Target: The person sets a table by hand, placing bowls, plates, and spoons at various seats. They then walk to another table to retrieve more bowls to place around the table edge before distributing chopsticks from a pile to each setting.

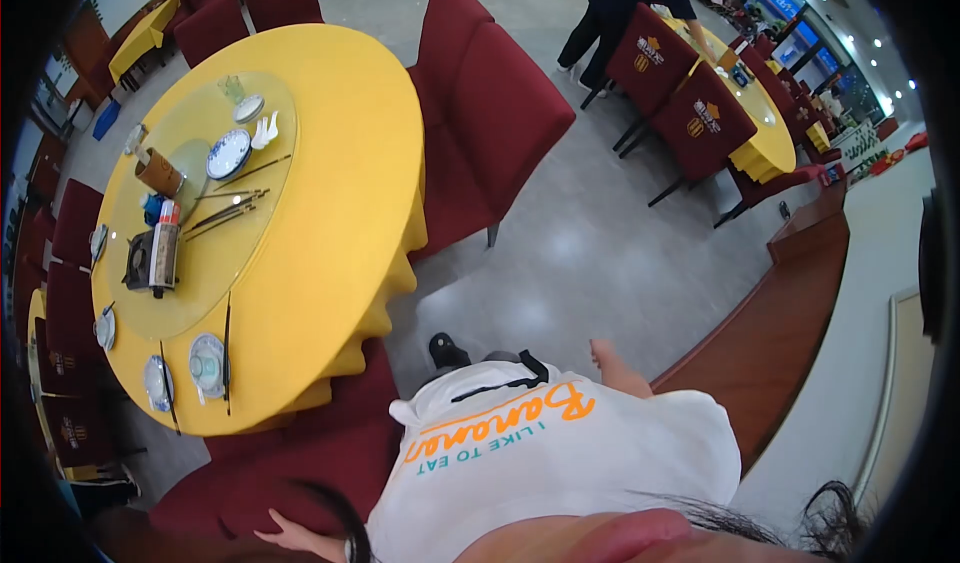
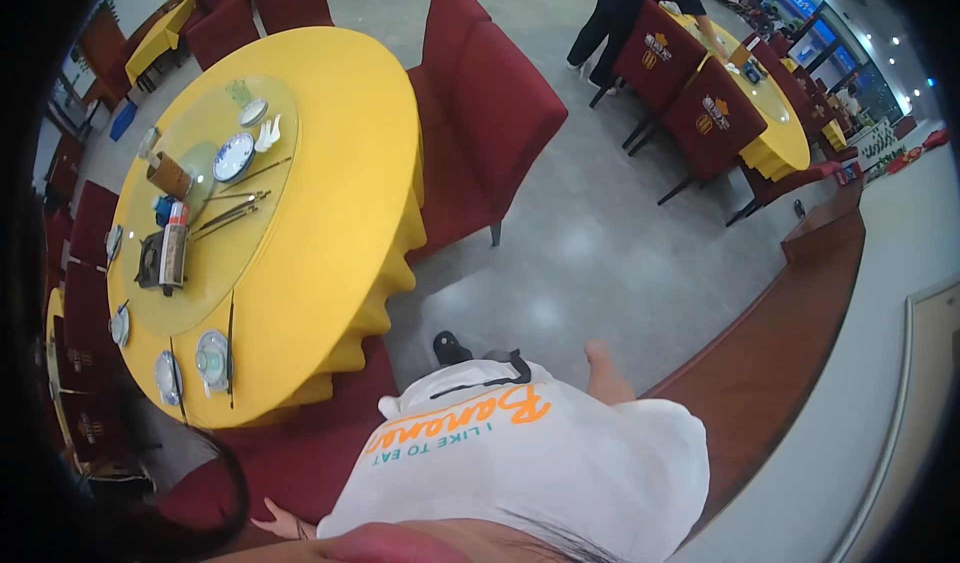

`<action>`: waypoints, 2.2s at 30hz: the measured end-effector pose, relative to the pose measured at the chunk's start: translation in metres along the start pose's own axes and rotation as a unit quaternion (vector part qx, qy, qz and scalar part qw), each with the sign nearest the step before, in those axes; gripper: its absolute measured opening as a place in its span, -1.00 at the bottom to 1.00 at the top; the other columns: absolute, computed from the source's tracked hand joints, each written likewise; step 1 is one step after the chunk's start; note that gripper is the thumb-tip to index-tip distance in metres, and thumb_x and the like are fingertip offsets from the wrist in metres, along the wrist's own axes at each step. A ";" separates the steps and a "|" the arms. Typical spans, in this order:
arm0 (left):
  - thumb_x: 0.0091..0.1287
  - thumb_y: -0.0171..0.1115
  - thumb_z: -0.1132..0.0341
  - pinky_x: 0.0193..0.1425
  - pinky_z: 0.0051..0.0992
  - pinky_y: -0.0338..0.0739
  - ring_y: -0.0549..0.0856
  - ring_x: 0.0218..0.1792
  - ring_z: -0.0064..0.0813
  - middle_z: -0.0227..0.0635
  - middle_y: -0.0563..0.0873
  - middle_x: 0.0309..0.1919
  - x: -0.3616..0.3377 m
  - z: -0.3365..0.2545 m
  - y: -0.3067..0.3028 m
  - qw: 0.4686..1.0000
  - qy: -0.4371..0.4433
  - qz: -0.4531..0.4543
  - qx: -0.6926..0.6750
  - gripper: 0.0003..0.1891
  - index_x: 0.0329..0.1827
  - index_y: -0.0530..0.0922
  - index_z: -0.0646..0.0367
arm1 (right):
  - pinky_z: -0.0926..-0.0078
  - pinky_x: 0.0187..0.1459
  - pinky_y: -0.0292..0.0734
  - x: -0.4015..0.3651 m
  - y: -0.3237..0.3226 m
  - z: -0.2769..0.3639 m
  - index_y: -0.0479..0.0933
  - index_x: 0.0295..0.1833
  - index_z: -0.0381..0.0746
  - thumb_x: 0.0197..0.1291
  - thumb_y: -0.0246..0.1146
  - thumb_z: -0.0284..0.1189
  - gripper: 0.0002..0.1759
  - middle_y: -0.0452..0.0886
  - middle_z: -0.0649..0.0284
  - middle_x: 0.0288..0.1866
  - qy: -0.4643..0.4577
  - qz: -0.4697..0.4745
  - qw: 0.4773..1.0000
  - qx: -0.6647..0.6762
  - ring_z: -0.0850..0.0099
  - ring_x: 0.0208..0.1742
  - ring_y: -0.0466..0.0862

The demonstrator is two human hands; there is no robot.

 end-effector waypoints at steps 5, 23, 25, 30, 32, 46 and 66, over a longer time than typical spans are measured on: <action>0.11 0.12 -0.13 -0.05 -0.13 0.47 0.48 -0.01 0.04 0.14 0.38 0.07 0.011 0.004 0.040 0.982 -0.070 0.027 0.172 -0.23 0.32 0.08 0.01 | 0.30 -0.46 0.42 0.041 -0.024 0.204 0.51 -0.25 -0.26 0.04 0.03 -0.15 -0.62 0.54 0.15 -0.46 -0.148 -0.098 0.984 0.003 0.33 -0.44 0.54; -0.04 0.26 0.09 0.04 -0.14 0.36 0.41 0.03 0.06 0.12 0.49 -0.05 -0.134 -0.196 0.270 0.957 0.104 0.246 0.115 -0.35 0.07 0.36 0.36 | 0.68 -0.60 0.35 0.006 0.009 0.649 0.50 -0.29 -0.26 0.13 0.14 -0.37 -0.83 0.52 0.33 -0.54 -0.450 0.051 0.887 0.092 0.61 -0.59 0.50; 0.03 0.21 -0.06 0.15 0.02 0.22 0.12 0.25 0.14 0.14 0.17 0.22 -0.166 -0.227 0.322 0.940 0.114 0.271 0.172 -0.20 0.28 0.15 0.15 | 0.62 -0.50 0.39 -0.021 -0.004 0.690 0.49 -0.30 -0.30 0.13 0.12 -0.40 -0.83 0.53 0.29 -0.53 -0.494 0.035 0.866 0.070 0.57 -0.53 0.52; -0.09 0.25 -0.22 0.23 0.23 -0.16 -0.28 0.29 0.32 0.21 -0.34 0.30 -0.206 -0.315 0.375 0.890 0.003 0.407 0.205 0.07 0.39 -0.20 -0.08 | 0.52 -0.32 0.45 -0.082 0.017 0.774 0.49 -0.27 -0.37 0.13 0.09 -0.45 -0.81 0.56 0.18 -0.47 -0.637 0.029 0.768 0.058 0.45 -0.42 0.56; -0.16 0.28 -0.25 0.22 0.24 -0.22 -0.38 0.28 0.33 0.21 -0.47 0.28 -0.206 -0.319 0.377 0.878 -0.020 0.416 0.234 0.17 0.39 -0.31 -0.10 | 0.62 -0.34 0.43 -0.096 0.047 0.796 0.49 -0.22 -0.34 0.15 0.08 -0.47 -0.83 0.53 0.28 -0.47 -0.658 0.081 0.748 0.035 0.56 -0.44 0.52; -0.24 0.29 -0.32 0.09 0.38 -0.40 -0.54 0.22 0.37 0.23 -0.56 0.25 -0.203 -0.307 0.380 0.895 -0.016 0.425 0.137 0.23 0.39 -0.32 -0.10 | 0.50 -0.23 0.53 -0.241 0.288 0.958 0.31 0.05 -0.35 0.15 0.09 -0.06 -0.42 0.52 0.05 -0.17 -0.369 0.427 0.825 -0.034 0.28 -0.24 0.59; -0.26 0.29 -0.32 0.06 0.41 -0.37 -0.50 0.23 0.38 0.28 -0.50 0.26 -0.203 -0.303 0.389 0.892 -0.011 0.418 0.173 0.25 0.40 -0.30 -0.02 | 0.59 -0.66 0.40 -0.237 0.359 1.028 0.39 -0.49 -0.25 0.19 0.04 -0.25 -0.68 0.47 0.24 -0.64 -0.289 0.404 0.867 -0.030 0.48 -0.68 0.46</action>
Point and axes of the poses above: each hand's wrist, its own x-axis towards the middle knuckle, its own y-axis out of the palm, z = x × y, the point moved 8 cm from there along x, towards the middle knuckle
